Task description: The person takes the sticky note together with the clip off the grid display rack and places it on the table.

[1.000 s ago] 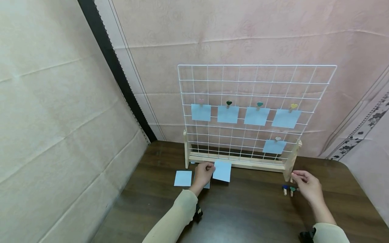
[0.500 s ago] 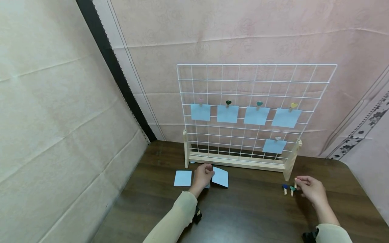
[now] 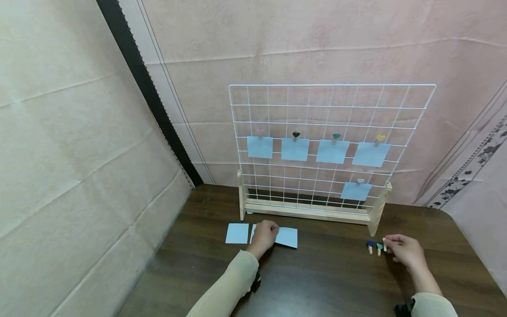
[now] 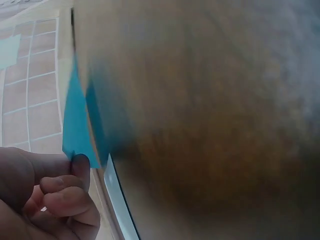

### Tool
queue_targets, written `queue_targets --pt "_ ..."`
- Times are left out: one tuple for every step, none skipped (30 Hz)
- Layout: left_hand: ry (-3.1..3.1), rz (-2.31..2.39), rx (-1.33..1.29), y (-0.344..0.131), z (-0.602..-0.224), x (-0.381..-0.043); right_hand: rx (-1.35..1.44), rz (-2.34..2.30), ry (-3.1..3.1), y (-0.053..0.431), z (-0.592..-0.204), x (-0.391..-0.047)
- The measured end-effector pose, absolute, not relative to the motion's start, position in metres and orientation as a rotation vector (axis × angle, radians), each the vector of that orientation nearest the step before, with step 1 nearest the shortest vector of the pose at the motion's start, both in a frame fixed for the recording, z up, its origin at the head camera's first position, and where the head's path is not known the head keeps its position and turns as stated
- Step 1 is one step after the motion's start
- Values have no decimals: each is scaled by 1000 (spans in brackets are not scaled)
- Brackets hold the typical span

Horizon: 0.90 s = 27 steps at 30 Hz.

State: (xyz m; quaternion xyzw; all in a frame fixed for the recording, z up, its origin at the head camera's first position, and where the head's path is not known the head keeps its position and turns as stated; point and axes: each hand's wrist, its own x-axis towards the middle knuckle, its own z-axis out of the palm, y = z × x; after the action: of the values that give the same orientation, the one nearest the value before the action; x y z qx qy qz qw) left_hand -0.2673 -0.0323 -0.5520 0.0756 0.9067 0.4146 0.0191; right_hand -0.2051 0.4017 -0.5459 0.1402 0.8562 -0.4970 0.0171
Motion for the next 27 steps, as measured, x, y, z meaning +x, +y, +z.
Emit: queue_targets --pt "2821 1260 236 -32 -553 -267 437 -1547 2652 402 -547 -205" --pt "2825 1238 237 -32 -554 -267 439 -1551 2645 402 -547 -205" --pt "2823 1224 237 -31 -554 -267 438 -1554 2640 402 -547 -205" --pt "2823 1214 237 -31 -555 -267 443 -1556 2634 402 -548 -204" --pt "2826 1206 243 -31 -555 -267 443 -1559 2630 402 -548 -204" --pt "2826 1194 249 -31 -555 -268 444 -1563 2626 401 -548 -204" --pt "2823 1187 255 -31 -556 -268 442 -1567 2621 401 -548 -204" --pt "2820 1181 260 -31 -556 -268 441 -1570 2616 401 -548 -204" --pt "2816 1175 265 -30 -556 -269 438 -1572 2611 401 -548 -204" --pt "2814 1168 268 -30 -557 -269 440 -1569 2609 401 -548 -204" --pt "2815 1158 277 -30 -557 -269 440 -1564 2609 402 -548 -204" --pt "2814 1148 279 -30 -558 -269 444 -1554 2610 402 -548 -204" --pt "2820 1144 287 -29 -558 -270 445 -1545 2613 403 -548 -203" --pt "2827 1133 290 -29 -558 -270 448 -1535 2617 403 -548 -203" --pt "2832 1125 292 -29 -558 -270 452 -1525 2622 404 -548 -203" --pt "2837 1115 294 -29 -558 -270 457 -1515 2626 405 -548 -203" --pt "2840 1105 294 -29 -558 -271 457 -1508 2627 405 -549 -203" --pt "2839 1097 289 -29 -558 -271 455 -1505 2626 406 -549 -203" --pt "2841 1092 290 -29 -558 -272 455 -1502 2624 407 -550 -203" --pt "2840 1083 283 -29 -558 -272 459 -1500 2622 407 -551 -203" --pt "2842 1083 285 -30 -558 -272 461 -1497 2619 408 -551 -203" --pt "2841 1082 285 -30 -558 -272 462 -1498 2615 408 -552 -203" --pt "2838 1084 284 -30 -559 -273 459 -1497 2612 409 -552 -203" --pt "2836 1087 285 -30 -559 -273 464 -1494 2611 409 -553 -203" --pt "2832 1091 286 -30 -559 -273 470 -1492 2611 410 -554 -203" --pt "2828 1095 285 -30 -559 -272 476 -1490 2610 410 -554 -203" --pt "2823 1106 287 -30 -559 -272 477 -1487 2611 410 -554 -202"
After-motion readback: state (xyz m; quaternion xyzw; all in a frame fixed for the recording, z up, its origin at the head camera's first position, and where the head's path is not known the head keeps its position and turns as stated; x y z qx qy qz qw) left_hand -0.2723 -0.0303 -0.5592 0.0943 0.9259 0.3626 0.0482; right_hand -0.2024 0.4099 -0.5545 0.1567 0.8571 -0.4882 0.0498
